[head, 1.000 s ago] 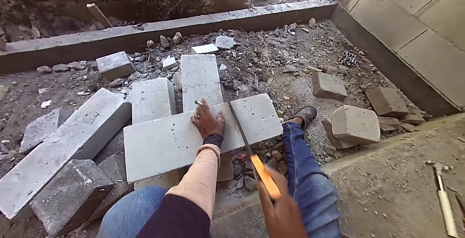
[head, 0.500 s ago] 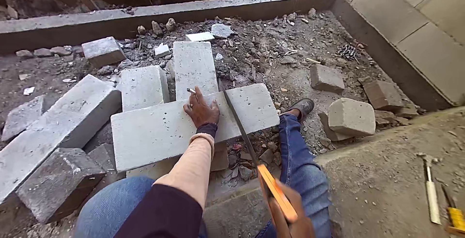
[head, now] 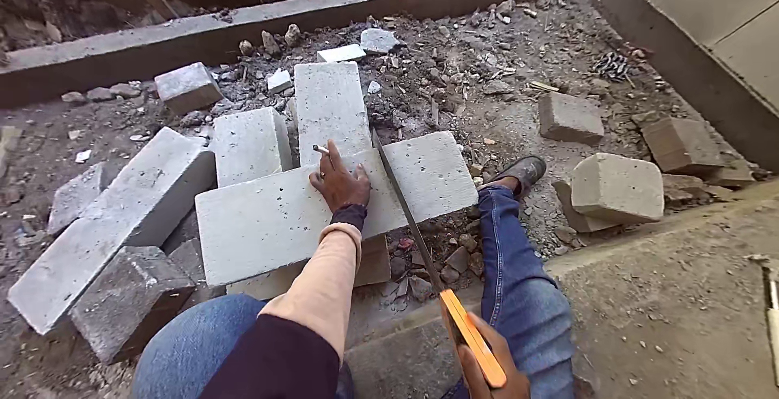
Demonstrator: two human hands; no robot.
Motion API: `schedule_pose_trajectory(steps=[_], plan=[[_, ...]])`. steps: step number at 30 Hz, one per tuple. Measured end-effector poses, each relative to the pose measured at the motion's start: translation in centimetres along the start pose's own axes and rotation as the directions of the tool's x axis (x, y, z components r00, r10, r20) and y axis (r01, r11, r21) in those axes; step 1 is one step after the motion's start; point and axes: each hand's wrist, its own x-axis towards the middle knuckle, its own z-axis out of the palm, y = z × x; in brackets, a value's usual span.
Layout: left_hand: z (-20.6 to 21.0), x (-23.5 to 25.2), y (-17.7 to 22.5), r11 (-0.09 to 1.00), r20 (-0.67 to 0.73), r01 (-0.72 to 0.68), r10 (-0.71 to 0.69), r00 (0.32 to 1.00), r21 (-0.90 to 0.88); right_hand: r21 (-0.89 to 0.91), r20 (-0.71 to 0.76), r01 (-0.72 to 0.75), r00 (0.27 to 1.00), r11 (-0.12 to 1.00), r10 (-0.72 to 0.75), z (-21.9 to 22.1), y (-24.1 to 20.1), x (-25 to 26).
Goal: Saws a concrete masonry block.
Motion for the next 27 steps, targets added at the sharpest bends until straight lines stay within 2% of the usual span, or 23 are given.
schedule_pose_trajectory(steps=[4,6,8,11,13,14,16,18,20,23,25,27], plan=[[0.1,-0.2,0.0,1.000,0.005,0.012,-0.012,1.000,-0.014,0.049,-0.092,0.129,0.988,0.990,-0.124,4.3,2.4,2.3],[-0.7,0.2,0.0,0.997,0.016,0.034,-0.033,0.999,-0.075,0.036,-0.080,0.132,0.988,0.991,-0.129,6.1,2.8,2.4],[-2.3,1.2,-0.4,0.984,0.088,0.066,-0.052,0.995,-0.165,0.029,-0.063,0.102,0.993,0.994,-0.100,6.6,2.5,2.2],[-6.7,4.9,-1.4,0.941,0.293,0.174,-0.086,0.952,-0.290,0.056,-0.010,0.025,1.000,0.998,-0.025,6.3,2.3,2.6],[-11.2,7.3,-1.3,0.923,0.446,0.299,-0.167,0.879,-0.243,0.074,0.024,0.007,1.000,0.997,-0.008,6.1,2.5,2.8],[-13.7,8.2,-1.0,0.936,0.495,0.302,-0.179,0.850,-0.180,0.077,0.039,0.003,0.999,0.997,-0.006,5.9,2.5,2.9],[-18.3,9.5,-0.7,0.988,0.507,0.152,-0.121,0.853,-0.020,0.094,0.074,-0.008,0.997,0.996,0.001,5.1,2.7,3.1],[-21.8,9.6,-1.6,0.998,0.419,-0.024,0.000,0.908,0.053,0.150,0.082,-0.032,0.996,0.988,0.020,4.1,2.6,3.4],[-23.5,7.4,-4.5,0.996,0.261,-0.076,0.060,0.964,0.052,0.220,0.074,-0.059,0.996,0.974,0.043,3.3,2.5,3.6],[-22.2,0.6,-12.5,1.000,-0.036,0.011,-0.012,0.999,-0.028,0.254,0.061,-0.060,0.997,0.965,0.046,2.8,2.9,3.7],[-19.1,-3.6,-18.7,0.989,-0.196,0.096,-0.117,0.974,-0.117,0.230,0.046,-0.049,0.998,0.972,0.039,2.6,3.0,3.9],[-15.2,-6.4,-23.3,0.959,-0.288,0.205,-0.257,0.923,-0.196,0.212,0.033,-0.037,0.999,0.977,0.031,2.5,3.1,3.9]])
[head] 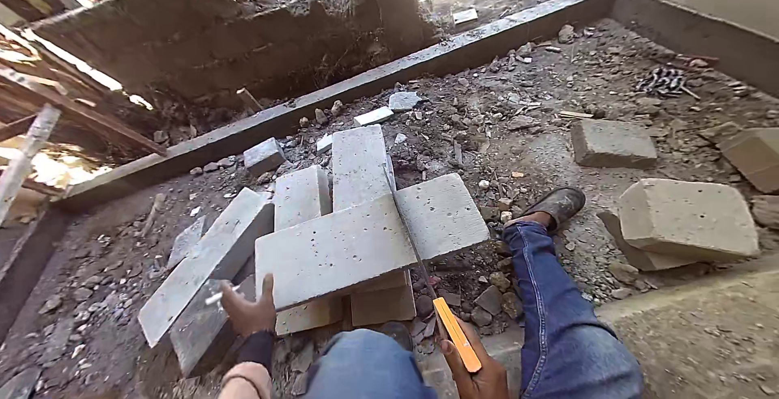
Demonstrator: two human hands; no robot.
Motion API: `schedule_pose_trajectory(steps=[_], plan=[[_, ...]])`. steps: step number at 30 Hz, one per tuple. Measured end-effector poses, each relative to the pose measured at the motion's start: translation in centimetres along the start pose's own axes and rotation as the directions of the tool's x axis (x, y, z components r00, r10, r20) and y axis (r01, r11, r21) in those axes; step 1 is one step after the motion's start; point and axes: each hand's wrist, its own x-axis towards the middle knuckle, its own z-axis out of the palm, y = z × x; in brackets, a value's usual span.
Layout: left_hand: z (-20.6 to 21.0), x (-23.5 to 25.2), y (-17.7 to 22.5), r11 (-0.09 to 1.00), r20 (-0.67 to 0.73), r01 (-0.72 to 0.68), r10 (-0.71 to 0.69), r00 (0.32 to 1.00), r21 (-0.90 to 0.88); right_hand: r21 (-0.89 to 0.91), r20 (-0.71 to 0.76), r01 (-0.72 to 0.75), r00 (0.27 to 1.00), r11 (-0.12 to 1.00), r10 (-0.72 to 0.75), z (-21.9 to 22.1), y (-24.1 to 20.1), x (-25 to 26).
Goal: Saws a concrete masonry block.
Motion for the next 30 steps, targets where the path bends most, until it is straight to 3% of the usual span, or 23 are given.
schedule_pose_trajectory(steps=[2,7,12,15,19,21,24,27,30], plan=[[2.1,-1.8,-1.8,0.990,-0.069,0.130,-0.133,0.989,-0.048,-0.012,-0.001,0.023,1.000,1.000,-0.023,-0.1,-0.1,-0.3],[5.3,-1.2,-0.3,0.945,-0.235,0.324,-0.323,0.917,-0.036,0.006,-0.016,0.105,0.994,0.994,-0.105,0.0,-0.1,-0.3],[6.6,0.4,1.6,0.957,-0.250,0.277,-0.289,0.924,-0.082,-0.100,-0.060,0.073,0.995,0.992,-0.080,1.4,-1.5,3.8],[7.9,2.6,3.5,0.960,-0.227,0.269,-0.280,0.933,-0.080,0.020,-0.114,-0.023,0.993,1.000,0.025,3.8,-3.3,8.9],[8.5,4.2,3.7,0.957,-0.167,0.288,-0.290,0.942,-0.034,0.110,-0.152,-0.110,0.980,0.988,0.126,5.3,-3.7,9.1],[8.1,3.9,4.3,0.978,-0.163,0.208,-0.201,0.966,0.027,0.102,-0.170,-0.084,0.980,0.991,0.101,6.0,-3.5,8.9],[8.5,-0.4,8.5,0.985,-0.025,-0.172,0.172,0.985,-0.001,0.037,-0.176,-0.070,0.982,0.997,0.075,6.7,-3.8,8.8],[12.6,-7.0,11.4,0.852,0.169,-0.511,0.524,0.835,-0.118,0.030,-0.174,-0.093,0.980,0.995,0.097,6.6,-3.9,8.7],[16.5,-9.6,11.0,0.720,0.102,-0.694,0.688,0.718,0.022,0.074,-0.179,-0.081,0.979,0.994,0.093,6.2,-4.0,9.1]])
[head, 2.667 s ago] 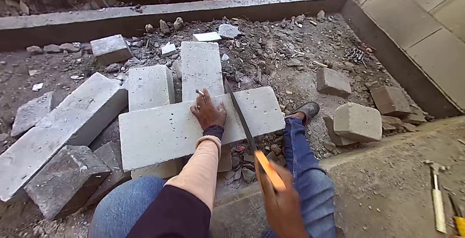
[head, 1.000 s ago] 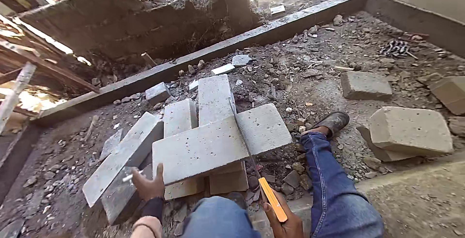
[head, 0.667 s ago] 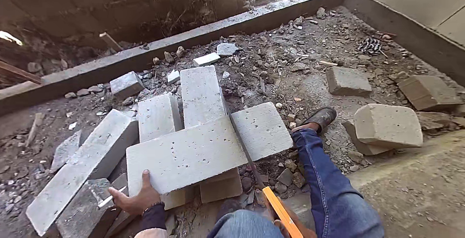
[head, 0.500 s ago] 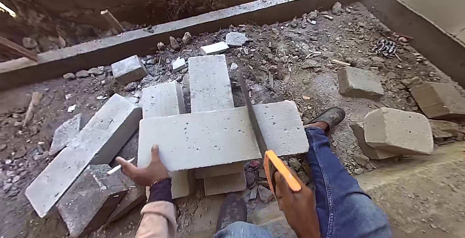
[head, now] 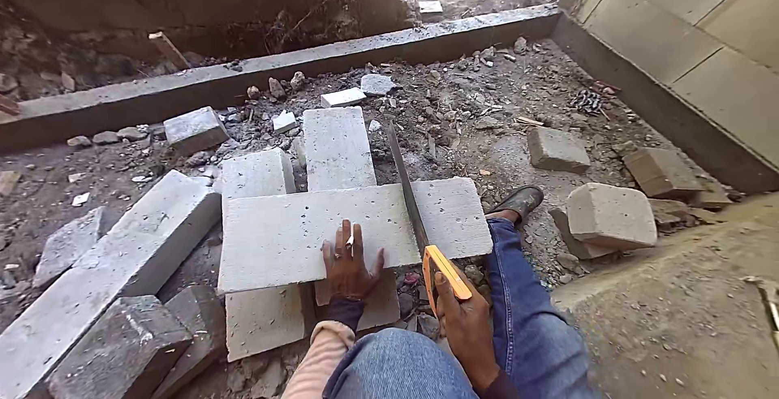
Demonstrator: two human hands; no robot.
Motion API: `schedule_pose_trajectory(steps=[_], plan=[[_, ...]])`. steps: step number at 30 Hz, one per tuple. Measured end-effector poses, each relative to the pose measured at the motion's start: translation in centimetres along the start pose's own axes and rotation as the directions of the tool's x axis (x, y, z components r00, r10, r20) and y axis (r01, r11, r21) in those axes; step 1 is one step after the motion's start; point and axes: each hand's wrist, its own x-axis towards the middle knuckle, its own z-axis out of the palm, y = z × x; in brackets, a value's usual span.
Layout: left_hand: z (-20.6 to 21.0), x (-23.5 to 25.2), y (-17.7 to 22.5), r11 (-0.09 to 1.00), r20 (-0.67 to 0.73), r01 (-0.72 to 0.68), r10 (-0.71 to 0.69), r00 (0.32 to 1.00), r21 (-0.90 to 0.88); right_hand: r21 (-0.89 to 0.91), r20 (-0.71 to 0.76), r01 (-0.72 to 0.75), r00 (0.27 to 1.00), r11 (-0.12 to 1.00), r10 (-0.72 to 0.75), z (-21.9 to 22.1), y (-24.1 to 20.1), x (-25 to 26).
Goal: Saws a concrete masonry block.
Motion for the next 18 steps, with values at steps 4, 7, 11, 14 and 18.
schedule_pose_trajectory(steps=[4,7,11,14,18], plan=[[1.4,1.3,-0.8,0.997,-0.101,-0.044,0.051,0.994,0.065,-0.037,0.039,0.010,0.999,0.999,-0.008,0.1,-1.2,2.5],[2.1,3.7,-1.2,0.998,-0.031,-0.037,0.038,0.999,0.049,-0.038,0.066,-0.019,0.998,0.999,0.021,0.8,-2.1,4.8],[4.0,7.8,-0.7,0.999,0.027,-0.003,0.002,1.000,0.040,-0.106,0.065,-0.039,0.997,0.994,0.046,2.1,-3.5,8.5],[3.9,9.4,0.5,0.995,0.172,0.059,-0.073,0.982,0.085,-0.117,0.048,-0.061,0.997,0.991,0.067,2.5,-3.5,9.6],[3.4,11.0,0.6,0.991,0.275,0.102,-0.124,0.953,0.092,-0.116,0.021,-0.026,0.999,0.993,0.028,2.9,-2.2,9.0]])
